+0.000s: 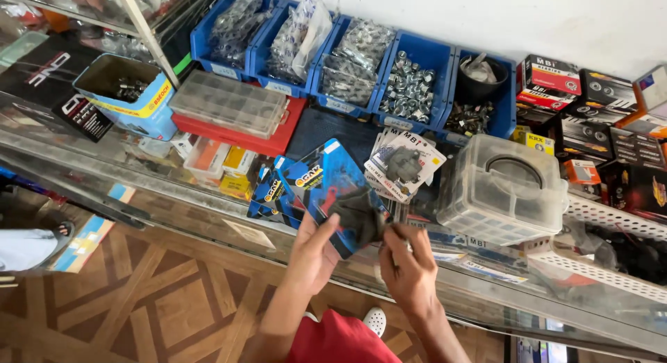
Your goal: The person picks up packaged mechanical parts from a glass counter, wipes them with a dark cloth, and hangs them on a wall display rack. They repeat this process for several items, including brake pads and other components, before returning to the counter to handle more packages.
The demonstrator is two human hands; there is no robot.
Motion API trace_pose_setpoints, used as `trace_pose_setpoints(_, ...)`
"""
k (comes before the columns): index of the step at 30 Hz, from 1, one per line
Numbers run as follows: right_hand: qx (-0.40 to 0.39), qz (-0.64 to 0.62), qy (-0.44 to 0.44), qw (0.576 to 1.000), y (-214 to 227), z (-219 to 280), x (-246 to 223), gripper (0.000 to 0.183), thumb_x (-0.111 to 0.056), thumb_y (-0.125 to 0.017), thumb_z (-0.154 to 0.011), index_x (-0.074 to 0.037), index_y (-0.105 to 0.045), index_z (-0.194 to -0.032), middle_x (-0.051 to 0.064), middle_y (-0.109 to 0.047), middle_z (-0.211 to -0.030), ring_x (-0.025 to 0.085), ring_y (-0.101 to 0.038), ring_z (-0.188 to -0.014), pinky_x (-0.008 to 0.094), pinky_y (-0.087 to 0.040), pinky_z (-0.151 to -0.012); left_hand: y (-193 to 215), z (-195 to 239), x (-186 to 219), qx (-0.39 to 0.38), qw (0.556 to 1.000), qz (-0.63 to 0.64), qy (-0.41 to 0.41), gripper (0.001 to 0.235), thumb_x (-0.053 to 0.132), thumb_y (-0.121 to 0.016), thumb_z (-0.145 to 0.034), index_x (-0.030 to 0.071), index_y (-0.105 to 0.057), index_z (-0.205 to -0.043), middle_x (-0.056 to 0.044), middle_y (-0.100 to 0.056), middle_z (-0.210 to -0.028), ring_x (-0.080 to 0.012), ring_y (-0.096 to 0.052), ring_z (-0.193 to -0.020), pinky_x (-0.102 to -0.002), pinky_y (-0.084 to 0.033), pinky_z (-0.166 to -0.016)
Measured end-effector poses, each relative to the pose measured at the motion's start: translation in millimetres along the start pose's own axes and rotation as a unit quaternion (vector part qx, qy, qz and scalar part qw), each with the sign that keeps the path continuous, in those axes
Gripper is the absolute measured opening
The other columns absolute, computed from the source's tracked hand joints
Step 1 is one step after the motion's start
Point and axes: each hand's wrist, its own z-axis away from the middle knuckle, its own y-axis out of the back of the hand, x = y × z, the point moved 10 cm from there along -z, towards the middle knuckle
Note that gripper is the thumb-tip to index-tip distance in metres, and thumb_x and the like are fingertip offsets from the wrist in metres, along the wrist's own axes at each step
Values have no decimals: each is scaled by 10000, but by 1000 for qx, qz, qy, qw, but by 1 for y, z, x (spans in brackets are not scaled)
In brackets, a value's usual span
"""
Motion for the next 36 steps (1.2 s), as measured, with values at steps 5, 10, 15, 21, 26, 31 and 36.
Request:
trace_pose_setpoints(5, -70, -16, -6, 997, -4, -6, -3, 402, -38, -797, -725, -8, -719, -1119, 141, -627, -1220, 292, -612, -1013, 368, -541, -862, -6, 0, -2, -28, 996, -72, -51, 467, -5, -576, -1001, 44, -479, -1455, -138, -619, -1401, -235, -610, -1244, -372, -485, -1059)
trace_pose_setpoints(10, -77, -63, -60, 993, -4, -2, 18, 340, -7, -789, -743, 25, -717, -1074, 127, -669, -1135, 284, -614, -966, 364, -528, -848, -13, 1, 5, -32, 986, -142, -82, 395, -30, -603, -989, -15, -534, -1377, -152, -652, -1368, -219, -630, -1218, -339, -487, -1063)
trace_pose_setpoints(15, -66, -14, -78, 995, 4, -6, 32, 322, 39, -783, -756, 28, -721, -1071, 144, -635, -1106, 275, -602, -929, 351, -525, -772, -6, 8, -2, -68, 959, -271, -49, 463, 36, -629, -981, 6, -499, -1425, -149, -687, -1265, -202, -699, -1048, -301, -582, -883)
trace_pose_setpoints(21, -43, 4, 24, 999, 4, -36, 34, 189, -8, -738, -866, -36, -741, -1053, 142, -621, -1024, 365, -620, -932, 426, -564, -787, -23, 11, 6, -81, 916, -385, -81, 268, 110, -715, -970, 30, -670, -1221, -95, -729, -995, -111, -628, -991, -402, -597, -865)
trace_pose_setpoints(26, -43, 32, 78, 995, 1, -71, 7, 241, -31, -715, -883, -40, -724, -1124, 145, -596, -1028, 369, -584, -929, 436, -522, -826, -41, 14, 0, -146, 905, -397, -44, 373, 113, -672, -995, 26, -627, -1355, -133, -725, -1152, -163, -630, -1088, -479, -543, -976)
trace_pose_setpoints(31, -59, 11, 136, 989, -24, -54, -24, 161, -157, -718, -924, -76, -721, -1064, 127, -618, -956, 348, -578, -821, 436, -477, -817, 4, 6, -10, -128, 903, -410, -16, 312, 51, -660, -978, 45, -651, -1289, -137, -696, -1137, -228, -626, -1104, -531, -500, -1030)
trace_pose_setpoints(36, -78, -36, 27, 996, -24, -21, -15, 279, -31, -738, -760, -10, -660, -1027, 125, -613, -994, 287, -533, -839, 392, -449, -802, -8, 12, 22, -121, 940, -317, 13, 836, -110, -643, -820, 73, -357, -1584, -98, -572, -1461, -215, -521, -1294, -356, -375, -1101)
